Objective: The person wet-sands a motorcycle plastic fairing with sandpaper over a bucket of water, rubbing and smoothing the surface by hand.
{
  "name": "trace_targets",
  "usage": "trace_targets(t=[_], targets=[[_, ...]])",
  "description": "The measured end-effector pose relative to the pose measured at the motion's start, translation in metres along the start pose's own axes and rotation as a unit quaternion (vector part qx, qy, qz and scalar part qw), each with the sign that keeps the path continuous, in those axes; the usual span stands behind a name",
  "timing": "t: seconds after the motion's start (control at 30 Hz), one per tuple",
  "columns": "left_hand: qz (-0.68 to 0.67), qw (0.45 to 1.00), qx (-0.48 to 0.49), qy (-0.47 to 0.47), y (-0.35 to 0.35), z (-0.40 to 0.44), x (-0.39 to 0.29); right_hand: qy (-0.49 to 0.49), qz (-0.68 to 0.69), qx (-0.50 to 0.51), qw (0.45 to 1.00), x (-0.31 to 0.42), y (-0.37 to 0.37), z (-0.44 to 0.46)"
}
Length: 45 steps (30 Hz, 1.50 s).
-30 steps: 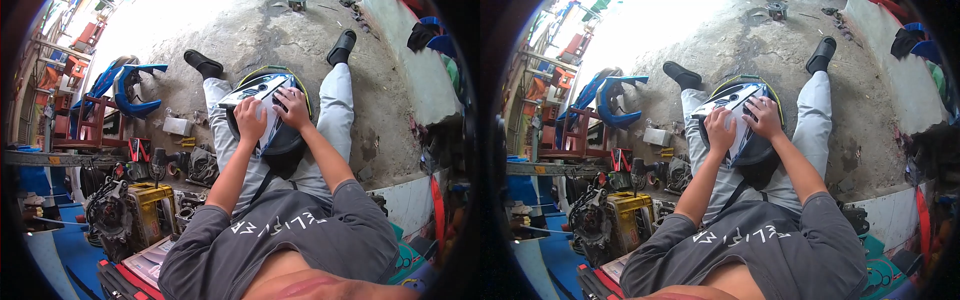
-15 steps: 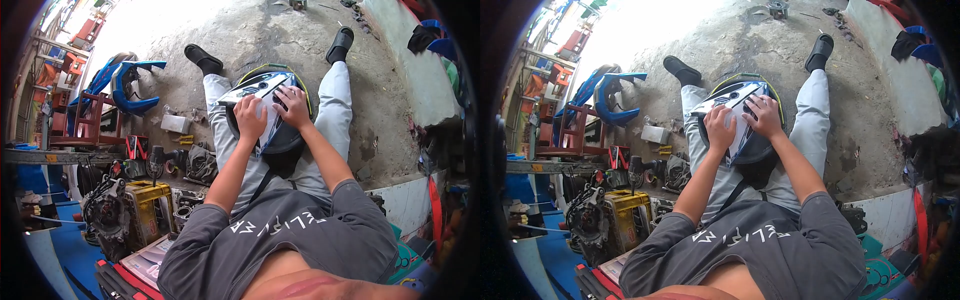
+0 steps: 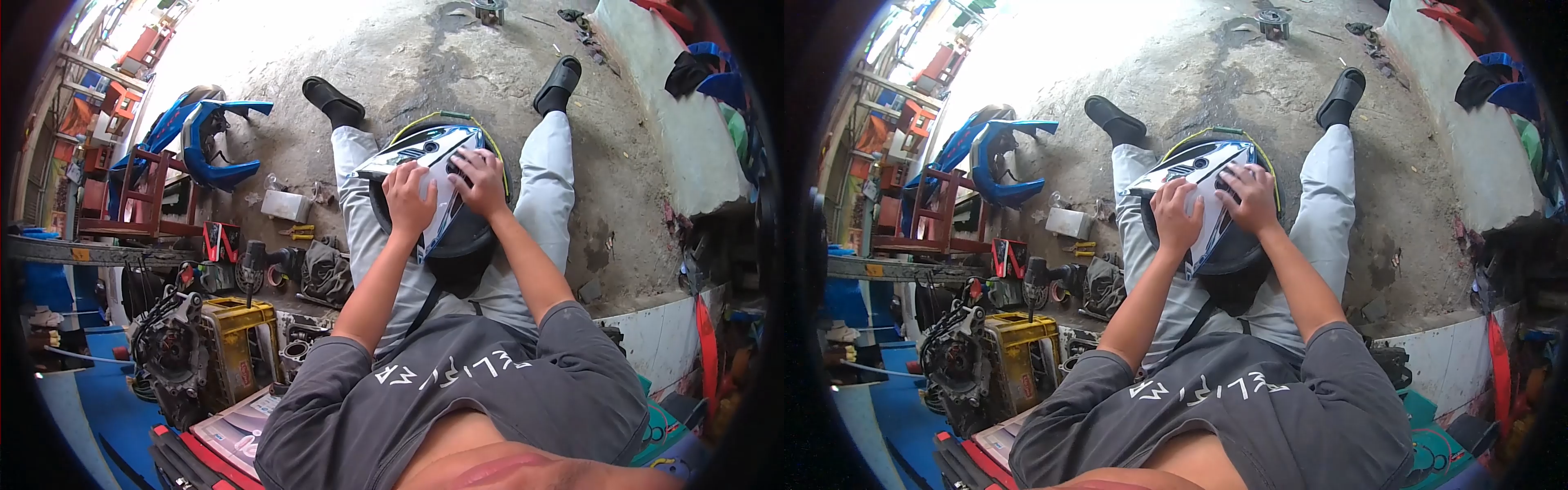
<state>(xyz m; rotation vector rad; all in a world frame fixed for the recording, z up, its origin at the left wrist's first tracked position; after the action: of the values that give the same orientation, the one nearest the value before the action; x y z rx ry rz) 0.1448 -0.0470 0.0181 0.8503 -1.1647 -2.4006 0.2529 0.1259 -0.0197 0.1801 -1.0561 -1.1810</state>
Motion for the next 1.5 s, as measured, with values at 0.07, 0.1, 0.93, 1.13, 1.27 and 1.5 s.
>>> trace_targets(t=[0.07,0.1,0.93,1.13,1.27,1.5], targets=[[0.009,1.000,-0.006,-0.003,0.000,-0.001,0.000,-0.014,0.013,-0.012,1.000,-0.004,-0.003,0.000],[0.009,1.000,-0.006,-0.001,0.001,-0.001,0.000,0.000,0.010,-0.003,1.000,0.000,-0.001,0.000],[0.000,1.000,-0.003,-0.001,0.001,0.001,-0.001,0.064,-0.001,0.033,0.997,0.007,0.000,-0.002],[0.005,1.000,-0.009,0.002,0.000,-0.001,0.001,0.036,0.000,0.022,0.999,0.008,-0.002,-0.002],[-0.007,1.000,-0.011,0.001,0.000,-0.001,0.000,0.036,0.007,0.026,0.999,0.005,0.000,-0.003],[-0.009,1.000,-0.026,0.005,0.001,-0.003,0.000,-0.007,-0.008,0.008,1.000,-0.003,-0.005,-0.003]])
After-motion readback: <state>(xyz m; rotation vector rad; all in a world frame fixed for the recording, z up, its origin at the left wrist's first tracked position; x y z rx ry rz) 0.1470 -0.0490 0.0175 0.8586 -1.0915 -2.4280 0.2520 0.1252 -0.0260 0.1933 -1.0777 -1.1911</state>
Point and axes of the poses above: each hand's wrist, its own z-axis towards the middle knuckle, its own y-axis out of the back of the hand, x = y × z, the point moved 4 cm from there along z, towards the middle knuckle, and after that the axes turned 10 degrees about z, right-handed, at the moved point
